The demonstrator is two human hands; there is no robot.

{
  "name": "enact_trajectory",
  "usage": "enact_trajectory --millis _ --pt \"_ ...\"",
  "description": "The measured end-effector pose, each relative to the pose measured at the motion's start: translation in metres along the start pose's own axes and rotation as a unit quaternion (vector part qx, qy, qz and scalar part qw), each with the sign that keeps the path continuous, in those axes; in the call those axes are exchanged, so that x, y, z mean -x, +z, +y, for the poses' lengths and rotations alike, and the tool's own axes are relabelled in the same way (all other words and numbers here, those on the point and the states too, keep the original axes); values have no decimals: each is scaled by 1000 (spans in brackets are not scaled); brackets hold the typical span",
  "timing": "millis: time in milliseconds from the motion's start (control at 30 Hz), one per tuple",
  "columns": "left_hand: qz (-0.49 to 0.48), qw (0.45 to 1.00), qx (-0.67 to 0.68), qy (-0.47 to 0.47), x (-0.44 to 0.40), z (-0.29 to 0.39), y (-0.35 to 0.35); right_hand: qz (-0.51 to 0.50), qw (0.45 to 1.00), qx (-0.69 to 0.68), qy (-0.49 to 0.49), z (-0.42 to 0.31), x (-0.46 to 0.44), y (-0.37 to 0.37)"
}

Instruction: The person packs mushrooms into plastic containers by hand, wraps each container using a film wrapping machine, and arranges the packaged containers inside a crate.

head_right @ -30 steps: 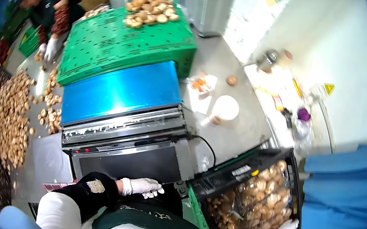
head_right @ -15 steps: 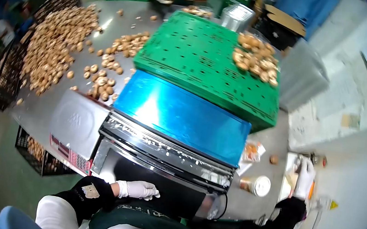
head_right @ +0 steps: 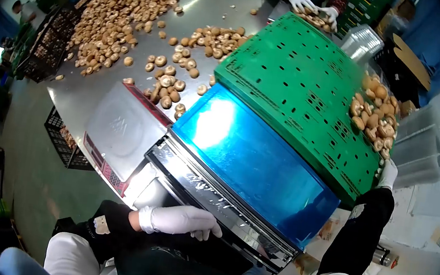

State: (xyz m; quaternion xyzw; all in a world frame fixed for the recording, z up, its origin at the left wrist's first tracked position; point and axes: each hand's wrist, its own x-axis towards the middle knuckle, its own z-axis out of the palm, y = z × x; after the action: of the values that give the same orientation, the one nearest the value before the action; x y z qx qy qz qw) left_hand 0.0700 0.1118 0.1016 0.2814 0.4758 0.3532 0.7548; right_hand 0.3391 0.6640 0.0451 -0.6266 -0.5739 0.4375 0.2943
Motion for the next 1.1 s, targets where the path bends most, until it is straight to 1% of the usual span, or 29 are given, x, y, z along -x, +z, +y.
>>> enact_trajectory --millis 33,67,133,167,200,267,333,400,467,533,600,633,667,733,800,867,933,967,1000,1033,1067,1100 --pt "-7 999 -16 39 -4 6 -4 -16 1000 -11 -11 -5 13 0" --pt "2 998 5 64 -8 19 -3 -38 996 -75 19 -21 38 4" --pt "15 994 50 94 -20 30 -7 -97 974 -197 49 -11 38 -3" --pt "20 994 48 100 -24 41 -8 -111 959 -248 76 -9 44 -3" --pt "25 993 45 108 -29 52 -10 -95 948 -280 117 -11 53 0" --pt "42 987 61 144 -45 62 -15 -115 948 -277 109 -10 78 4" --pt "75 982 58 162 -65 71 -23 -157 936 -279 146 2 93 -2" --pt "110 974 111 166 -88 84 -31 -163 939 -264 148 -10 133 -6" --pt "159 967 112 164 -115 94 -39 -186 937 -252 151 -13 166 -7" --pt "175 967 117 141 -139 102 -44 -203 934 -250 152 -16 198 -3" --pt "170 969 121 132 -158 104 -52 -201 936 -240 161 -15 223 3" --pt "183 971 114 102 -163 104 -52 -215 936 -235 147 -13 235 7" --pt "182 971 123 100 -165 103 -50 -231 936 -230 134 -10 246 11" --pt "199 964 117 129 -159 99 -47 -223 946 -204 122 -8 266 21" --pt "184 963 125 150 -142 91 -55 -205 951 -200 121 -5 288 30" --pt "182 964 96 169 -124 77 -65 -221 955 -166 108 -2 309 40" --pt "199 959 69 191 -110 59 -79 -243 956 -130 100 5 327 51" --pt "221 959 -31 175 -102 50 -91 -267 951 -122 94 9 333 55" --pt "234 957 -70 158 -86 53 -91 -274 952 -100 93 7 342 60" --pt "250 946 -126 166 -83 43 -100 -267 958 -83 64 16 344 65" --pt "266 931 -182 172 -83 31 -109 -261 962 -67 36 23 346 72" --pt "299 897 -270 184 -79 24 -110 -261 965 -14 24 19 350 75"
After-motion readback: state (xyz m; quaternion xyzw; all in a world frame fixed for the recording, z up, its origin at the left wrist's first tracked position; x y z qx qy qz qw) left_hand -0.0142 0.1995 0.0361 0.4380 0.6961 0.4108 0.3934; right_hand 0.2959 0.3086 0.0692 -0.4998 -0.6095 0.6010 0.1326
